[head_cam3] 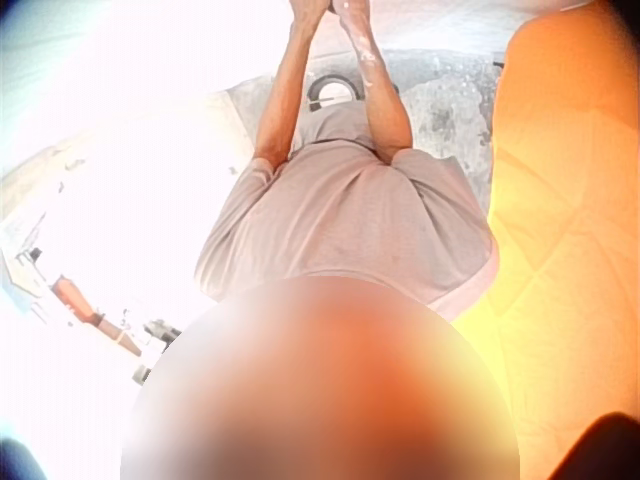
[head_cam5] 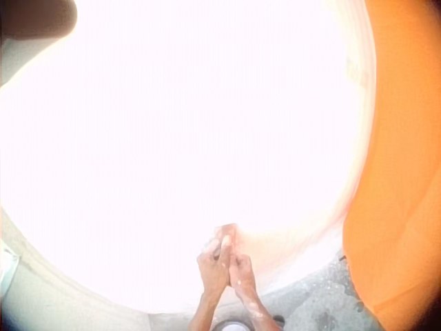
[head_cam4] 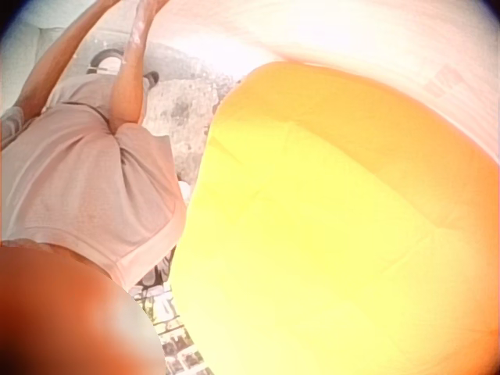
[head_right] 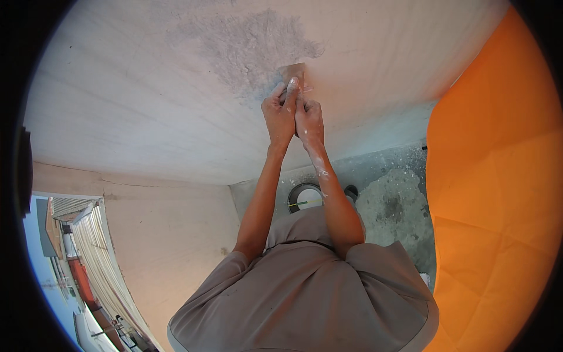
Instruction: Scrape and smooth a damaged area on a wall using a putty knife.
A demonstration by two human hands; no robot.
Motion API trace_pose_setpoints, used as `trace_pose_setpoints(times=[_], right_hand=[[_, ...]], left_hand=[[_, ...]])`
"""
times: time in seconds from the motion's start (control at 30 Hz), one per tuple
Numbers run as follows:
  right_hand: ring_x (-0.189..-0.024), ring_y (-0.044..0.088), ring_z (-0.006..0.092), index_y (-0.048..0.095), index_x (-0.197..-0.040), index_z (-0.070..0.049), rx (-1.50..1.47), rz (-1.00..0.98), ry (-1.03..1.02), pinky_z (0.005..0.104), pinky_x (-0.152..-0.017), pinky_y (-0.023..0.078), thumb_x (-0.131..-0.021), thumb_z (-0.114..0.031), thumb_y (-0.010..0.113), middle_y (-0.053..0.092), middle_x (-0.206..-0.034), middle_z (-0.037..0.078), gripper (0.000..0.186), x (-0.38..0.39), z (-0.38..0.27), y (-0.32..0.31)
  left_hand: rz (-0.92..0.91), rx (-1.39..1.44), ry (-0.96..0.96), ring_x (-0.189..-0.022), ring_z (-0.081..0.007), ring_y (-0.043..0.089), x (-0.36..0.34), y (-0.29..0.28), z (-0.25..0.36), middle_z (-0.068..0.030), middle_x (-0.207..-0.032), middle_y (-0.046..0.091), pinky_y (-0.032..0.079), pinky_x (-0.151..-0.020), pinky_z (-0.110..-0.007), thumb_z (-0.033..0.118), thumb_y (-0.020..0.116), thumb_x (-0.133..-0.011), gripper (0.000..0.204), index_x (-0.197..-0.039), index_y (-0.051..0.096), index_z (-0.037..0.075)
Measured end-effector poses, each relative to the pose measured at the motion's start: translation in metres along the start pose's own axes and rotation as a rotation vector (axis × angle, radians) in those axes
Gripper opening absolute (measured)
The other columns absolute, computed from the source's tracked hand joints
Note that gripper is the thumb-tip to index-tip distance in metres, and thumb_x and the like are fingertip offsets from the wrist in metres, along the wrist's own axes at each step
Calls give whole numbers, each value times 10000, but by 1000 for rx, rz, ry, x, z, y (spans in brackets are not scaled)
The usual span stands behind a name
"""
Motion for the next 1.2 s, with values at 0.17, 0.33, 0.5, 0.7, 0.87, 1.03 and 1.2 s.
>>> trace_pose_setpoints(times=[0.17,0.33,0.5,0.7,0.87,1.03,1.2], right_hand=[[-694,598,111,695,-879,28,-50,31,-202,304,-621,472,-1074,-460,536,649,-718,43,549,-4,20,-5],[-655,579,95,714,-927,1,-150,-44,170,283,-586,466,-1076,-502,515,654,-730,17,561,9,30,2],[-537,496,71,691,-862,-21,-179,-16,176,273,-447,370,-1081,-507,504,595,-673,-15,565,17,12,5],[-556,525,57,692,-896,-53,-130,-47,2,255,-409,366,-1072,-502,524,593,-675,-31,510,0,8,-12],[-519,500,72,691,-791,-17,-56,-109,217,274,-448,365,-1069,-593,466,571,-617,-24,678,13,23,-4],[-416,423,74,648,-742,-52,56,-45,208,293,-383,307,-1059,-621,455,496,-548,-30,680,13,20,-12],[-366,369,78,586,-725,-75,-105,-60,335,285,-331,223,-1044,-635,475,432,-522,-41,654,12,24,-8]], left_hand=[[-38,-80,16,-687,-29,524,6,3,-22,-61,-760,748,441,-586,-245,195,657,-1038,273,-1037,735,-66],[67,-113,20,-669,-34,534,10,-5,-12,-71,-769,760,446,-577,-253,182,660,-1032,261,-1012,739,-66],[5,-50,1,-671,-41,564,3,0,-4,-98,-788,772,463,-587,-262,188,649,-1038,271,-1011,737,-67],[-12,-79,-15,-691,-42,560,6,17,0,-81,-833,775,468,-605,-246,187,635,-1049,273,-1079,737,-65],[4,-37,-19,-692,-49,592,14,1,-23,-107,-838,786,490,-618,-260,199,631,-1051,290,-1069,736,-71],[34,-20,-34,-743,-55,624,16,4,-21,-111,-874,793,523,-668,-265,188,637,-1048,291,-1073,738,-84],[0,-65,-46,-749,-70,647,11,8,-14,-125,-877,794,528,-682,-268,178,642,-1042,277,-1070,741,-80]])
Point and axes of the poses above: each hand's wrist, its own x-axis away from the middle knuckle, its own y-axis out of the palm, z = x × y, the point moved 9 cm from there along -x, towards the middle knuckle
